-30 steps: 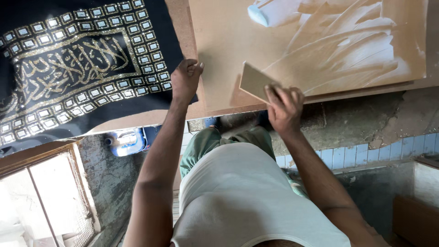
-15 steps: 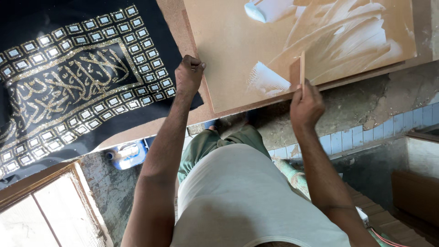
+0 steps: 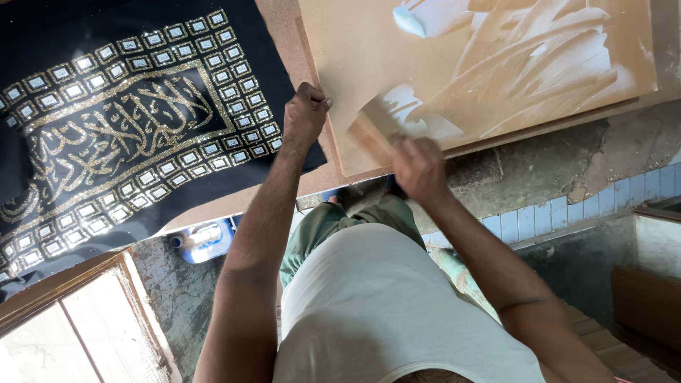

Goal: The person unfolds a black prayer mat with gold patterns and places it on a work surface. They apply a white adhesive to a cardboard backing using a small rectangular tool, then place the mat onto the adhesive. The person repeats the process with a second mat, smoothing each one into place.

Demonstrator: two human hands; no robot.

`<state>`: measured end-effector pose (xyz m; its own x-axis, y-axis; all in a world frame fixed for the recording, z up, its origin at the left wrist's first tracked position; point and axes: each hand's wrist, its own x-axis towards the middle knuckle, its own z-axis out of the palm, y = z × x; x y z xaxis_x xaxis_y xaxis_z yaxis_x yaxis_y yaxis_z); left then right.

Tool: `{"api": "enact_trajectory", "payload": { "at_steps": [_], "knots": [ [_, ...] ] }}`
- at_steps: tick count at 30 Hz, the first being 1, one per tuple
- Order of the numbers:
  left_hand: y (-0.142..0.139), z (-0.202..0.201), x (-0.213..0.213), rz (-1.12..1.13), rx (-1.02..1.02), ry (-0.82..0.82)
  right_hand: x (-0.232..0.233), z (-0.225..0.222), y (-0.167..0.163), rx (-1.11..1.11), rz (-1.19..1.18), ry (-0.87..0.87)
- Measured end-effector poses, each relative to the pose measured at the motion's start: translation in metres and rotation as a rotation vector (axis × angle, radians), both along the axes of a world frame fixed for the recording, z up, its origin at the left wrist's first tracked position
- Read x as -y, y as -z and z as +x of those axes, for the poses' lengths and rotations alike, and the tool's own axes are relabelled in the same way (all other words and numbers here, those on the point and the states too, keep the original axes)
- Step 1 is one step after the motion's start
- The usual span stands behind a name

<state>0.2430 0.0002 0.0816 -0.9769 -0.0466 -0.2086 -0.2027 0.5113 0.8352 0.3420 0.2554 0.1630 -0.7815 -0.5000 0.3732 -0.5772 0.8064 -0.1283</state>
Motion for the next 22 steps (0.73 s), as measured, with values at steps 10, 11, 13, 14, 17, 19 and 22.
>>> {"api": "enact_trajectory", "payload": {
  "at_steps": [10,11,13,14,17,19,22],
  "knots": [
    [-0.001,0.000,0.002,-0.027,0.020,0.024,-0.062,-0.121,0.012,0.009,-0.192,0.134],
    [-0.001,0.001,0.002,-0.027,0.019,0.023,-0.069,-0.138,0.019,-0.058,-0.163,0.162],
    [0.000,-0.001,-0.001,-0.026,0.025,0.024,-0.079,-0.151,0.035,-0.012,-0.166,0.109],
    [0.000,-0.001,-0.001,-0.028,0.036,0.020,-0.082,-0.153,0.041,0.011,-0.165,0.082],
    [-0.002,-0.002,-0.002,-0.021,0.059,0.015,-0.073,-0.130,0.051,-0.026,-0.165,0.069],
    [-0.008,0.001,0.002,-0.012,0.063,0.008,-0.059,-0.097,0.044,0.057,-0.151,0.038],
    [-0.020,0.012,-0.006,0.016,0.034,0.018,-0.031,-0.030,0.017,0.251,-0.045,-0.021]
  ]
}}
